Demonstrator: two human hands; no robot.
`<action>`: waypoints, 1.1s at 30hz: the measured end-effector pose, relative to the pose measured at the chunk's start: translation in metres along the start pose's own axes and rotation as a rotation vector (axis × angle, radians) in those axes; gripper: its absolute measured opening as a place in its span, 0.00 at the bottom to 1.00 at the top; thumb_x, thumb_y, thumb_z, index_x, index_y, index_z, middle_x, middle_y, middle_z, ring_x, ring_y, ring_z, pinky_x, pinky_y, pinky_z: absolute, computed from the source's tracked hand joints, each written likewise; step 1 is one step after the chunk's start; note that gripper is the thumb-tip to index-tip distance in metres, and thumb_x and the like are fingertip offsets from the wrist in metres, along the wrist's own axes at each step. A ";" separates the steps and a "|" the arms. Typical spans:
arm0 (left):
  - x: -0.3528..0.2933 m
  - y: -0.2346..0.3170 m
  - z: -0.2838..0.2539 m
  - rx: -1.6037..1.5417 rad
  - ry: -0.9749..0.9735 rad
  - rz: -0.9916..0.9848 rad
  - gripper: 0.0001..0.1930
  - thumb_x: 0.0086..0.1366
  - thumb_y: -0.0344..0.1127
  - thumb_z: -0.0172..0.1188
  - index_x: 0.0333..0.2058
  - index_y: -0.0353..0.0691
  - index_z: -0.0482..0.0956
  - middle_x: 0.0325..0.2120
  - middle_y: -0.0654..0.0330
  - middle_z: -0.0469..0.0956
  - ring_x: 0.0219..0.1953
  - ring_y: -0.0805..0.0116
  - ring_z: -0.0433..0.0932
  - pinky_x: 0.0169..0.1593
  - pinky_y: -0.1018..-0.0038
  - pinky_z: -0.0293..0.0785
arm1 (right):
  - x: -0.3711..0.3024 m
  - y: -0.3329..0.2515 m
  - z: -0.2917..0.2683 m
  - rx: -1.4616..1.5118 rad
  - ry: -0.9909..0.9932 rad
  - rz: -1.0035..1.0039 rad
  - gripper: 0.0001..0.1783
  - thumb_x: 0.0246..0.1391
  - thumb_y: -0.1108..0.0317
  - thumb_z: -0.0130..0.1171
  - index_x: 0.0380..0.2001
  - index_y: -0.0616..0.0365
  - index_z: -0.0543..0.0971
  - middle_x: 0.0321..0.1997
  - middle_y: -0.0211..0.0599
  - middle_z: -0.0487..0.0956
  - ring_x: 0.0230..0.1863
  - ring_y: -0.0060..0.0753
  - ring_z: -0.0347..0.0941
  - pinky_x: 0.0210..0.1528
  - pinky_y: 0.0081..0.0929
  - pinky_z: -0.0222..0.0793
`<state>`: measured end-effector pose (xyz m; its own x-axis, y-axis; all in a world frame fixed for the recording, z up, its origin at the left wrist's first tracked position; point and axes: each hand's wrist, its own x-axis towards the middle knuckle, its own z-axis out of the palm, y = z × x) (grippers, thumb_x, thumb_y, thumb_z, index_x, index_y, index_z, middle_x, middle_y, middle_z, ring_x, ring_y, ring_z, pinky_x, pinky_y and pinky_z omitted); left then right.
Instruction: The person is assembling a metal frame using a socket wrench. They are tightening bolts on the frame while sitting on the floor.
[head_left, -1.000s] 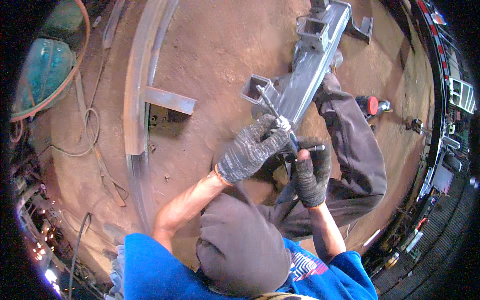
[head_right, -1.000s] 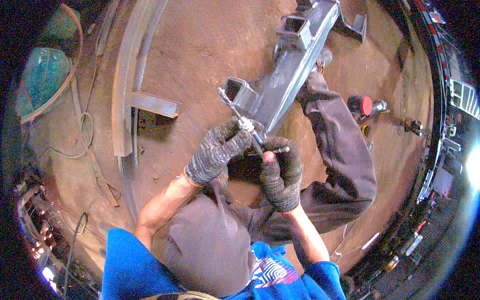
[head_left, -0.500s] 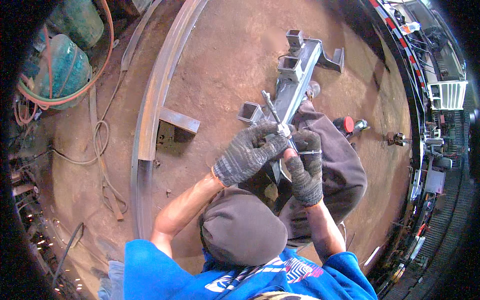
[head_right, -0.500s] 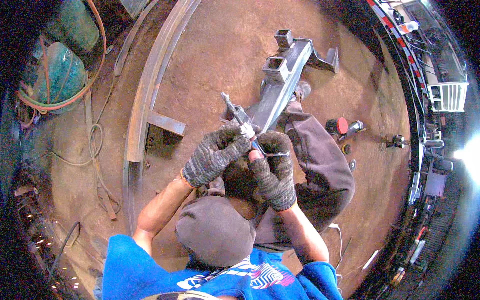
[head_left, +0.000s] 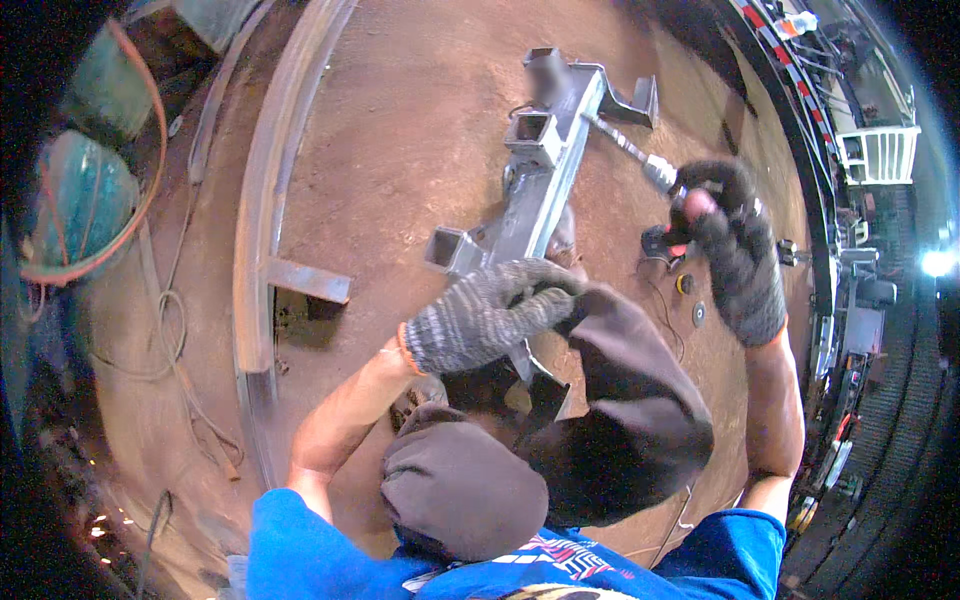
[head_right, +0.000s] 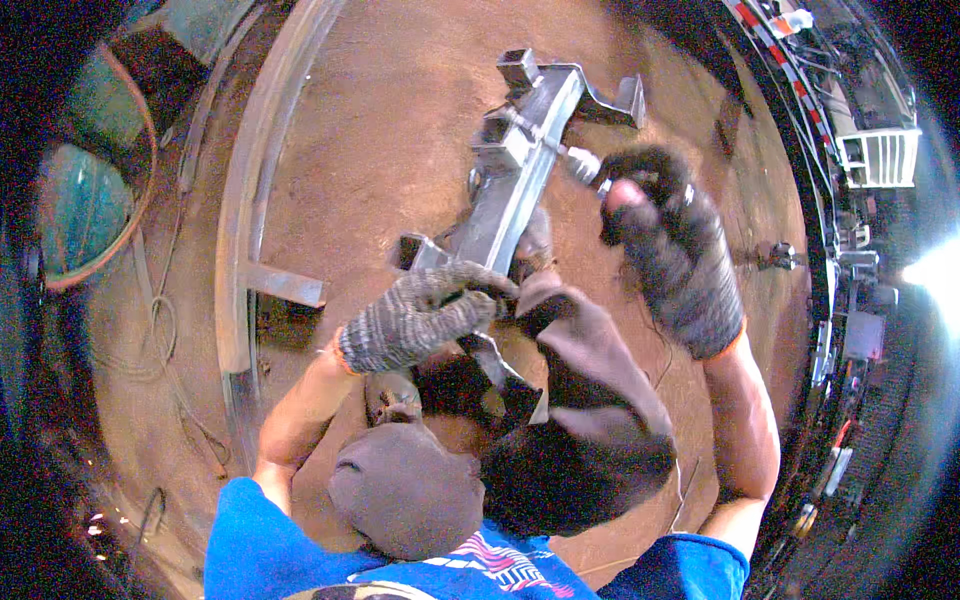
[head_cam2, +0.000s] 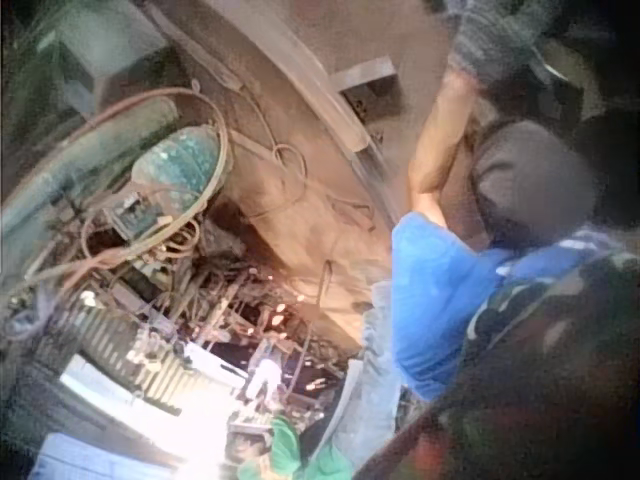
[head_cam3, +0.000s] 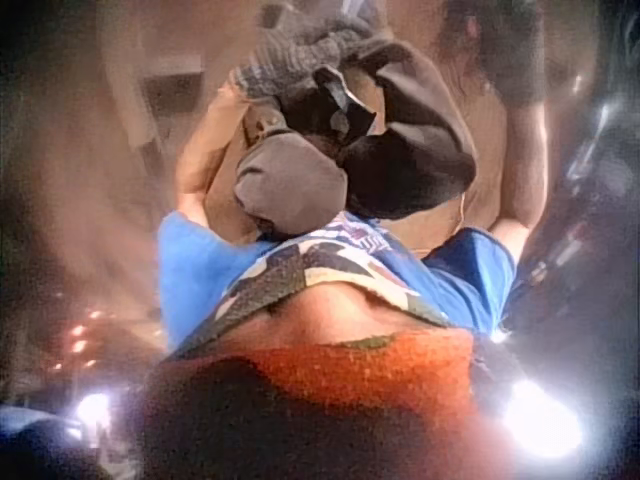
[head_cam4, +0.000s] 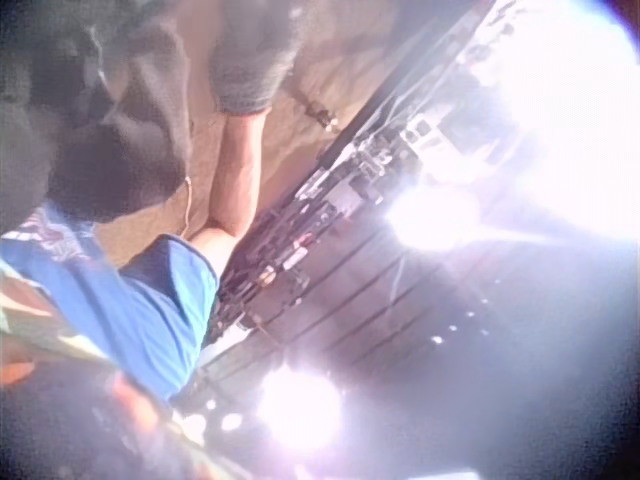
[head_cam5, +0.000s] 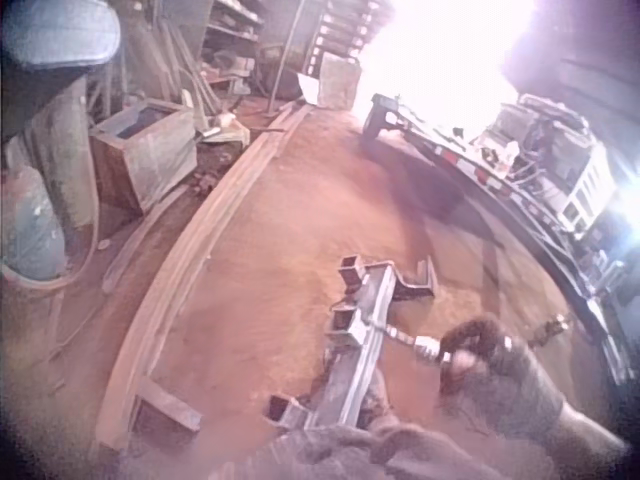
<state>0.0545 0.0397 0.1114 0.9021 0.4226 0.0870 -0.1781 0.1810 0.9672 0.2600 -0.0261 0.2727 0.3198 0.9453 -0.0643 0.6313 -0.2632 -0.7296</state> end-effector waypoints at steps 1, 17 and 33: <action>0.007 -0.003 -0.010 0.068 -0.009 -0.060 0.12 0.69 0.34 0.54 0.49 0.40 0.76 0.40 0.62 0.78 0.44 0.75 0.74 0.50 0.75 0.72 | 0.017 0.012 -0.008 0.026 0.039 0.000 0.17 0.62 0.56 0.53 0.46 0.58 0.72 0.31 0.28 0.74 0.32 0.19 0.72 0.38 0.22 0.69; 0.149 0.044 -0.054 0.297 0.194 -0.400 0.22 0.67 0.51 0.52 0.49 0.40 0.77 0.35 0.65 0.79 0.27 0.81 0.68 0.32 0.82 0.66 | 0.193 0.235 -0.059 0.414 0.172 0.077 0.16 0.60 0.58 0.58 0.39 0.61 0.79 0.27 0.32 0.78 0.27 0.20 0.72 0.30 0.23 0.72; 0.197 0.058 -0.063 0.418 0.379 -0.456 0.21 0.69 0.48 0.48 0.48 0.38 0.77 0.34 0.63 0.79 0.21 0.83 0.64 0.27 0.82 0.64 | 0.198 0.253 -0.066 0.494 0.120 0.056 0.15 0.61 0.60 0.56 0.45 0.58 0.77 0.26 0.28 0.78 0.26 0.17 0.70 0.28 0.18 0.68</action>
<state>0.1972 0.1890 0.1697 0.6393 0.6783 -0.3623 0.4167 0.0904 0.9045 0.5299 0.0821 0.1203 0.4409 0.8959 -0.0551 0.2110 -0.1631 -0.9638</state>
